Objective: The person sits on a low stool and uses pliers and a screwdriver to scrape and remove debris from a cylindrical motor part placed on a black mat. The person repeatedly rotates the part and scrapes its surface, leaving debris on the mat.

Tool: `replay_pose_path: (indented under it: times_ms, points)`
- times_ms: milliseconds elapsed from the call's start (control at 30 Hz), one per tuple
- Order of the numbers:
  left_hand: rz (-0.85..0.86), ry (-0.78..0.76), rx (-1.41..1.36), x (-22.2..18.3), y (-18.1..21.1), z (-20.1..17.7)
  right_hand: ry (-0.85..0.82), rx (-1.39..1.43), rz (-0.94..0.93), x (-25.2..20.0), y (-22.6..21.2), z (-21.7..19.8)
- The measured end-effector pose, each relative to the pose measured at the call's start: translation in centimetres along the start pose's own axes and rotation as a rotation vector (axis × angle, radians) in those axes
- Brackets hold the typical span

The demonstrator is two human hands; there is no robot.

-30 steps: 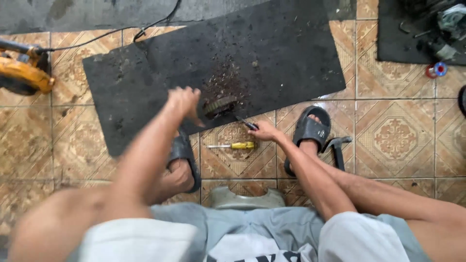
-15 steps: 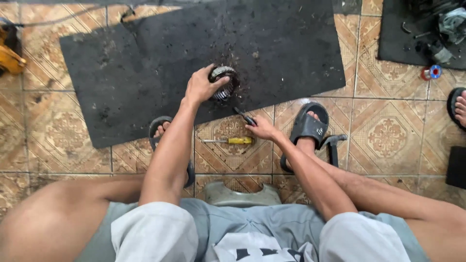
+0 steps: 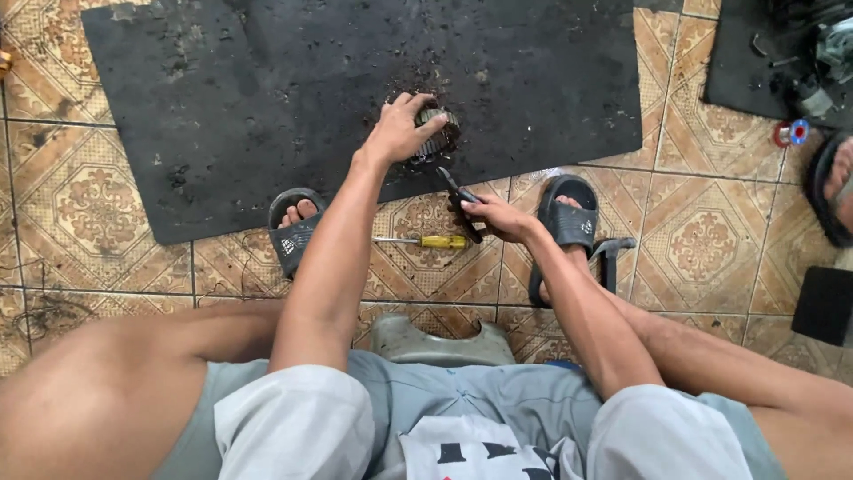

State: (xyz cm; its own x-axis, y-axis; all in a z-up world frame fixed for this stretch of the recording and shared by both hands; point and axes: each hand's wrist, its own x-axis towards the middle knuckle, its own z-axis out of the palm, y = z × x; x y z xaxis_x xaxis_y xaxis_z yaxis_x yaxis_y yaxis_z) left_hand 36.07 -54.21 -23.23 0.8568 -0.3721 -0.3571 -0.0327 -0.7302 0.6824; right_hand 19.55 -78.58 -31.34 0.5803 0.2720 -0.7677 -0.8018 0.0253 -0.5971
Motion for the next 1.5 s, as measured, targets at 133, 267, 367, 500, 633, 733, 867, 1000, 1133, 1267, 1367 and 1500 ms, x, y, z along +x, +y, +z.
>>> replay_pose_path:
  times_ms: [133,267,367,500,633,733,867,1000,1133,1267,1367,1500]
  points:
    - [-0.021,-0.023,-0.009,-1.6,0.9,-0.3,0.033,0.050,-0.010,1.0,0.1,0.2]
    - [-0.088,-0.154,-0.112,-1.7,2.3,-1.4,0.026,-0.095,0.025,-0.2,-2.5,1.3]
    - [-0.055,-0.224,-0.046,-1.6,2.2,-1.6,0.047,-0.089,0.015,-0.3,-2.5,1.4]
    - [-0.058,-0.287,-0.075,-1.8,2.9,-2.3,-0.032,-0.001,0.105,-1.7,-4.1,2.6]
    - [0.003,-0.243,-0.126,-2.2,2.7,-2.2,-0.060,0.107,0.140,-2.3,-4.6,3.9]
    - [0.013,-0.241,-0.113,-2.5,2.9,-2.3,-0.061,0.121,0.141,-1.1,-3.7,3.9]
    - [0.025,-0.208,-0.149,-2.7,2.5,-2.1,-0.010,0.099,0.178,-1.9,-5.0,5.6]
    - [0.040,-0.149,-0.158,-3.0,2.1,-1.9,-0.058,0.120,0.167,-1.3,-4.7,5.8]
    - [0.065,-0.040,-0.191,-3.3,1.5,-1.7,-0.050,0.116,0.183,-0.9,-4.6,6.1]
    - [0.136,0.026,-0.256,-2.1,-0.2,-0.6,-0.064,0.111,0.150,-0.1,-4.1,6.2]
    - [0.094,-0.024,-0.178,-1.6,-0.9,-0.1,-0.077,0.158,0.135,0.6,-3.8,6.1]
    - [0.203,0.056,-0.148,-0.9,-2.1,0.6,-0.048,0.136,0.142,0.8,-3.9,6.1]
